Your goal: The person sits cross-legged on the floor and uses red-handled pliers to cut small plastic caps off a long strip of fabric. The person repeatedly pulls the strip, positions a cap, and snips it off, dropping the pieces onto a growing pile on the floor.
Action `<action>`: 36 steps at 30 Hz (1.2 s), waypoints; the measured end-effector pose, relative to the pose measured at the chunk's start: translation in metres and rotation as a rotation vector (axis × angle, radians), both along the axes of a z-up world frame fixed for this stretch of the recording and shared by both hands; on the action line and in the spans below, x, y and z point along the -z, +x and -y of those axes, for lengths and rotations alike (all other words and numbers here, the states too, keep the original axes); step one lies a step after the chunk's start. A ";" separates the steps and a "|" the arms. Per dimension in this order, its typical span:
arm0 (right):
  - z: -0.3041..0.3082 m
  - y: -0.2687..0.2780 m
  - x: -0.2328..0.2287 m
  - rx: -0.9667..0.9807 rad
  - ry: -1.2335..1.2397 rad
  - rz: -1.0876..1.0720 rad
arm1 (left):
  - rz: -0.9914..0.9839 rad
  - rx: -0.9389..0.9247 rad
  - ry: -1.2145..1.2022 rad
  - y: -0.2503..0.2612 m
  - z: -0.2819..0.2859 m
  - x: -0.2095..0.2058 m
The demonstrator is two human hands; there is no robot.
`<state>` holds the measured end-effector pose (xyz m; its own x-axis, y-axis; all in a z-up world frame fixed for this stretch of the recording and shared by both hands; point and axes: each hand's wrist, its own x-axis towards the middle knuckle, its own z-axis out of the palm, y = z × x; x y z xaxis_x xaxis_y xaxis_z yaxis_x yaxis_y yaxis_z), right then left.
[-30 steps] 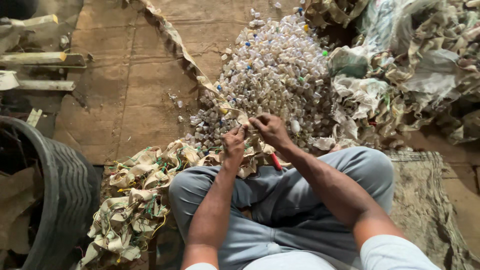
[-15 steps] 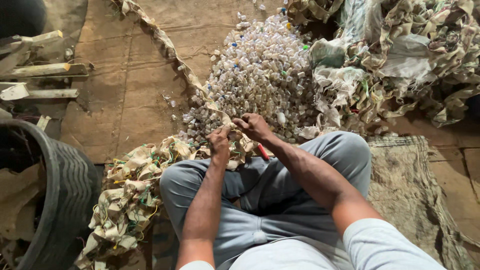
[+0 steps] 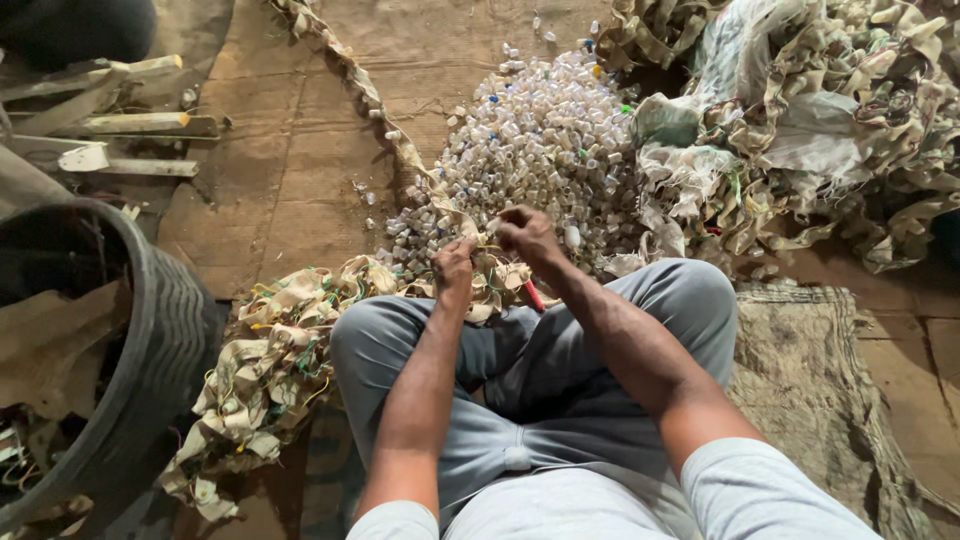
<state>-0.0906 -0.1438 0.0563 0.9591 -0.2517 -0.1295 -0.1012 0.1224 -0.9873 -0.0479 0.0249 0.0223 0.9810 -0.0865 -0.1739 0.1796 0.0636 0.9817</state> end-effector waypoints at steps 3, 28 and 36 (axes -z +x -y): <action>0.010 0.002 -0.003 0.263 -0.036 0.028 | 0.108 -0.009 -0.002 0.006 -0.001 0.013; -0.030 0.087 -0.064 -0.278 -1.495 -0.090 | 0.885 -0.187 0.641 -0.020 0.036 -0.029; 0.008 0.105 -0.068 -0.296 -0.524 -0.072 | 0.344 -0.078 0.193 0.002 0.025 -0.008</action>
